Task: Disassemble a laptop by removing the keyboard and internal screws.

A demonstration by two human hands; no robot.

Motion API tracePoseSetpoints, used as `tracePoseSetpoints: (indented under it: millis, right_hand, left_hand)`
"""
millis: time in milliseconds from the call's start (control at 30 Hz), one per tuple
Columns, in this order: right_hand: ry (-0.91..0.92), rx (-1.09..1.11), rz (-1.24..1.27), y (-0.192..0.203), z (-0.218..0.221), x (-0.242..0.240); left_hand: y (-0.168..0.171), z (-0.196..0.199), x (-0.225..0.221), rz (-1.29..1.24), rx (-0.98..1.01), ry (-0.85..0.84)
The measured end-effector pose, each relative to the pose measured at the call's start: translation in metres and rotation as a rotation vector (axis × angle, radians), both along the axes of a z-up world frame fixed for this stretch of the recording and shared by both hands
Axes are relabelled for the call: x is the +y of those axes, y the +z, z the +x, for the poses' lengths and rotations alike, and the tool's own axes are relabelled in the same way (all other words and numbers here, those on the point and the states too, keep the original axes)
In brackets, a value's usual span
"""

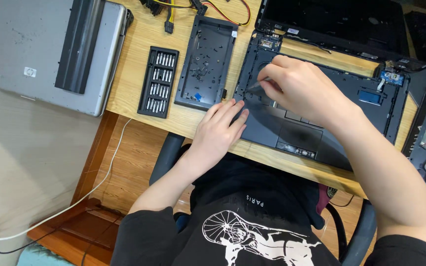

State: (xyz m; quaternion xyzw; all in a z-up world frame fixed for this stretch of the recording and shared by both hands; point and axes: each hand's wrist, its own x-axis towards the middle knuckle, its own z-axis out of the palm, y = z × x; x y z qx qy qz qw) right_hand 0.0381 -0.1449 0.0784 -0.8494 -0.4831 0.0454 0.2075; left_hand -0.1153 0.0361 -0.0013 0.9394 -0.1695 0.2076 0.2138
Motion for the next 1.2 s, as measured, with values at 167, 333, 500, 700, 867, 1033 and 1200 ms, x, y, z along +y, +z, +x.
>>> tracePoseSetpoints:
  millis: [167, 333, 500, 700, 867, 1033, 1200]
  right_hand:
    - [0.047, -0.023, -0.068, 0.008, 0.001, 0.007]
    - [0.079, -0.043, -0.077, 0.005, 0.000, 0.015]
    - [0.160, -0.126, -0.104, 0.007, -0.004, 0.029]
    - [0.126, -0.186, -0.253, 0.005, -0.006, 0.053]
    - [0.182, -0.173, -0.221, -0.008, 0.000, 0.065]
    - [0.220, -0.227, -0.315, -0.002, 0.011, 0.058]
    - [0.114, -0.195, -0.429, 0.003, 0.013, 0.058]
  left_hand:
    - [0.000, 0.000, -0.002, -0.040, 0.018, 0.016]
    - [-0.001, -0.002, -0.002, -0.047, 0.030, 0.017]
    - [-0.009, -0.003, -0.004, -0.018, 0.020, 0.037]
    - [-0.003, 0.001, 0.002, -0.051, 0.051, 0.027]
    - [0.004, 0.017, 0.030, -0.252, 0.143, 0.014]
    - [0.017, 0.048, 0.037, -0.311, 0.156, 0.017]
    - [0.002, 0.079, 0.036, -0.476, 0.279, -0.197]
